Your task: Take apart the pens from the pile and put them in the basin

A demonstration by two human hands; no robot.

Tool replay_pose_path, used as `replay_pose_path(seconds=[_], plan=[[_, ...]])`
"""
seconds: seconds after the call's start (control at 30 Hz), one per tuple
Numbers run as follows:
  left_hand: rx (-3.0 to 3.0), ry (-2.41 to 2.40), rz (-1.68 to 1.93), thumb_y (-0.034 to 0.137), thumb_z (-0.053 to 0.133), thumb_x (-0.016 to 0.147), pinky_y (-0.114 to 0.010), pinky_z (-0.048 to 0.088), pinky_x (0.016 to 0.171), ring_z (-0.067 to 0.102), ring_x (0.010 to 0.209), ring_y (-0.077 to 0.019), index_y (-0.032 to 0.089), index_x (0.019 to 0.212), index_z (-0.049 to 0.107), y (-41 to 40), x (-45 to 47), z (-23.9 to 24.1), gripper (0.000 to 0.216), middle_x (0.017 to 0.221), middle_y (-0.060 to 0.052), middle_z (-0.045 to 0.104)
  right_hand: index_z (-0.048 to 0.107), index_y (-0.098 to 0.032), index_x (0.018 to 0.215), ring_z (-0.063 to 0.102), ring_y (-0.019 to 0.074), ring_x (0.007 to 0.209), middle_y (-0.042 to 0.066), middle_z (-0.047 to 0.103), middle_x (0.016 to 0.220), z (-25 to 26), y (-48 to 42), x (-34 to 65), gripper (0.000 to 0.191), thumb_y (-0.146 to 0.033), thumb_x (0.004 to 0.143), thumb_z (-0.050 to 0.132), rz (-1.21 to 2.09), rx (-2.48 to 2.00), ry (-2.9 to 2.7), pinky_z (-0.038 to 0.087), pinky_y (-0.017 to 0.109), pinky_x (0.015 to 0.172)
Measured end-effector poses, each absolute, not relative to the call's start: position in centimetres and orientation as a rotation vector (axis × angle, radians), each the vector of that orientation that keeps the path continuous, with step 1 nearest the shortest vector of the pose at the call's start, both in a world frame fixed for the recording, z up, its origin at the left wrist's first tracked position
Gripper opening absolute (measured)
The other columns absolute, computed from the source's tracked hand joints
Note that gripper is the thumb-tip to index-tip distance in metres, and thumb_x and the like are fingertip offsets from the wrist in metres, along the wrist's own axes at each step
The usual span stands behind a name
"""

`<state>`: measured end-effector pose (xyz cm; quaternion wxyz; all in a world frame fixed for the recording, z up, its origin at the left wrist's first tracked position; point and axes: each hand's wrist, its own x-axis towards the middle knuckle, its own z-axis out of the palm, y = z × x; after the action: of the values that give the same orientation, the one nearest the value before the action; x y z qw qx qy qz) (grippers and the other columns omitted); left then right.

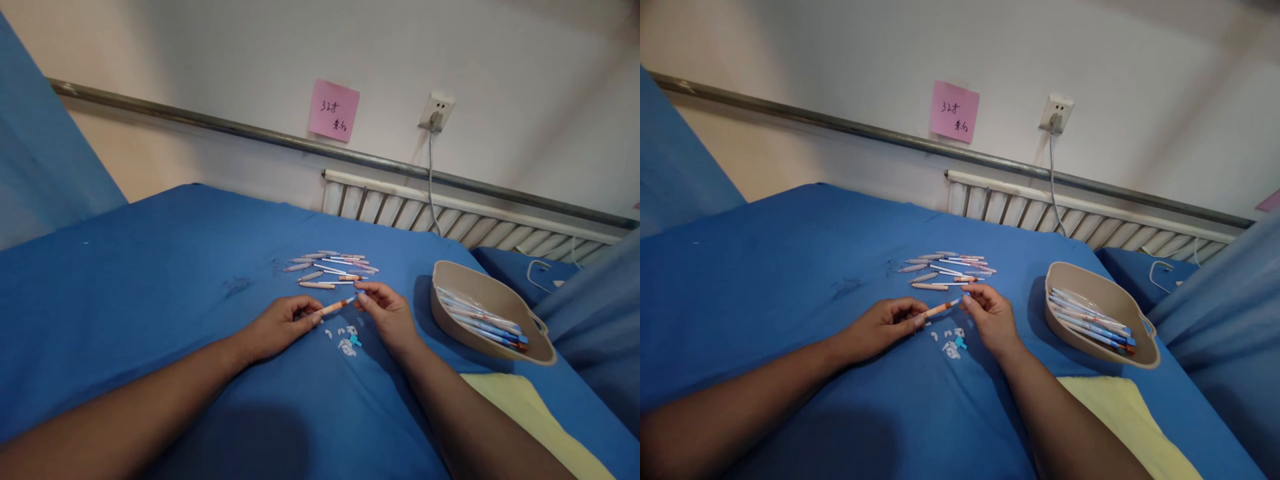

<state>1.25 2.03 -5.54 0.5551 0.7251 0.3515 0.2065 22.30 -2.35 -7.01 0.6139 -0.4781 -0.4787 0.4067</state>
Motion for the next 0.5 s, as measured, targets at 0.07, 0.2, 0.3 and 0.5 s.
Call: replay_pose_path(seconds=[0.07, 0.2, 0.3, 0.5], plan=[[1.707, 0.837, 0.504, 0.039, 0.058, 0.077, -0.021, 0.036, 0.059, 0.049, 0.066, -0.0132, 0.02, 0.089, 0.063, 2.05, 1.29, -5.63, 0.023, 0.072, 0.002, 0.056, 0.068, -0.022, 0.088, 0.058, 0.0124, 0.062, -0.001, 0.062, 0.07, -7.13, -2.32, 22.28, 0.026, -0.037, 0.068, 0.071, 0.915, -1.11, -1.112, 0.049, 0.027, 0.061], [1.714, 0.834, 0.507, 0.041, 0.057, 0.077, -0.021, 0.036, 0.06, 0.049, 0.066, -0.0131, 0.019, 0.086, 0.063, 2.03, 1.34, -5.62, 0.025, 0.07, 0.002, 0.056, 0.068, -0.02, 0.088, 0.057, 0.0122, 0.06, -0.001, 0.06, 0.069, -7.34, -2.2, 22.3, 0.027, -0.038, 0.068, 0.07, 0.935, -1.123, -1.11, 0.047, 0.026, 0.058], [1.721, 0.832, 0.504, 0.041, 0.058, 0.077, -0.021, 0.035, 0.058, 0.047, 0.064, -0.0125, 0.018, 0.086, 0.063, 1.96, 1.33, -5.41, 0.025, 0.07, 0.002, 0.056, 0.067, -0.02, 0.088, 0.055, 0.0117, 0.059, -0.001, 0.059, 0.067, -7.41, -2.26, 22.33, 0.026, -0.037, 0.068, 0.069, 0.924, -1.129, -1.114, 0.047, 0.026, 0.06], [1.747, 0.85, 0.501, 0.043, 0.057, 0.077, -0.021, 0.035, 0.056, 0.046, 0.063, -0.0126, 0.019, 0.087, 0.063, 1.88, 1.32, -5.25, 0.027, 0.069, 0.002, 0.054, 0.066, -0.021, 0.095, 0.055, 0.0127, 0.063, -0.001, 0.061, 0.071, -7.57, -2.56, 22.36, 0.026, -0.035, 0.073, 0.065, 0.825, -1.146, -1.192, 0.045, 0.026, 0.062]])
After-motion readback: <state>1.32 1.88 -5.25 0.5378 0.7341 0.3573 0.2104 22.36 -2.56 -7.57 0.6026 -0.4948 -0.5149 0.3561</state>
